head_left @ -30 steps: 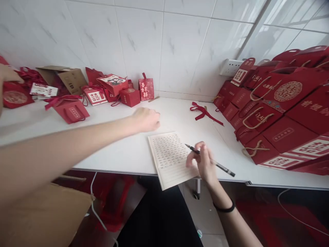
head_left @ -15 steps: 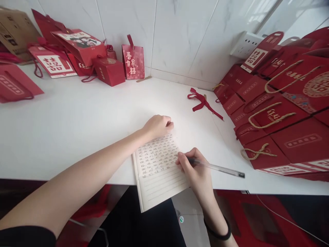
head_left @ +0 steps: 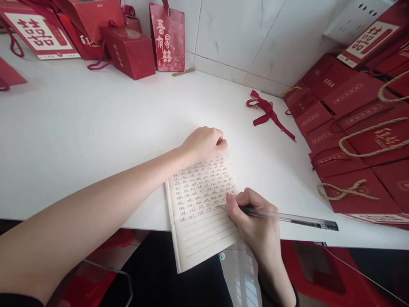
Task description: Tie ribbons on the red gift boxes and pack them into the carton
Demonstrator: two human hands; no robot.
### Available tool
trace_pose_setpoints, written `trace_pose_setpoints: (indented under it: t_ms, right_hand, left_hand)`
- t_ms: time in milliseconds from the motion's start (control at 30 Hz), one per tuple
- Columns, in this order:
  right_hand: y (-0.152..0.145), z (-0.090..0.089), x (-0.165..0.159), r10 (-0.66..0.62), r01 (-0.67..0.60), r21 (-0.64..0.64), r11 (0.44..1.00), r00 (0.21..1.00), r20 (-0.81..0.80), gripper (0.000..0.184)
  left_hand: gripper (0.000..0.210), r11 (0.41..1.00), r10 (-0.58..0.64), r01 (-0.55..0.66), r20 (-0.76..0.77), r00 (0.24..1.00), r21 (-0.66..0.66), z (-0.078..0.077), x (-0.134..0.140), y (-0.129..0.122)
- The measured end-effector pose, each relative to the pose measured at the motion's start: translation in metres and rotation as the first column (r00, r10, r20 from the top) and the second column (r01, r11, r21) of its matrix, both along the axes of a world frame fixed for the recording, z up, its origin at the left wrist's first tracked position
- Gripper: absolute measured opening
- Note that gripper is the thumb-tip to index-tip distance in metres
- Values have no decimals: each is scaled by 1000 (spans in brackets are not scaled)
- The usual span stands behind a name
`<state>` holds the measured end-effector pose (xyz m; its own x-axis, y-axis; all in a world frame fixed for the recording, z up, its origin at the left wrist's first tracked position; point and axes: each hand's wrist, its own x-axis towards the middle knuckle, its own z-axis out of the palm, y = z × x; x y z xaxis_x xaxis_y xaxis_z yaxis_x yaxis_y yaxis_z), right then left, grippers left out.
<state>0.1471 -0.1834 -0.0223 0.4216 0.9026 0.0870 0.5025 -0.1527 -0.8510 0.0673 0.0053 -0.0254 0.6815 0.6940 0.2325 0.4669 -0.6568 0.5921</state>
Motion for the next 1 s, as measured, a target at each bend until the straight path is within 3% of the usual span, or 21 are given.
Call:
trace_pose_setpoints:
  t_ms: [633, 800, 1000]
  right_hand:
    - [2, 1, 0, 1, 1, -25, 1000, 998, 57, 33]
    - [0, 1, -2, -143, 142, 46, 989, 989, 23, 36]
    - [2, 2, -3, -107, 108, -11, 994, 992, 67, 35]
  left_hand:
    - [30, 1000, -3, 3, -7, 1000, -21, 2, 0, -1]
    - [30, 1000, 0, 0, -8, 1000, -22, 1, 0, -2]
    - [31, 1000, -8, 7, -4, 1000, -15, 1, 0, -1]
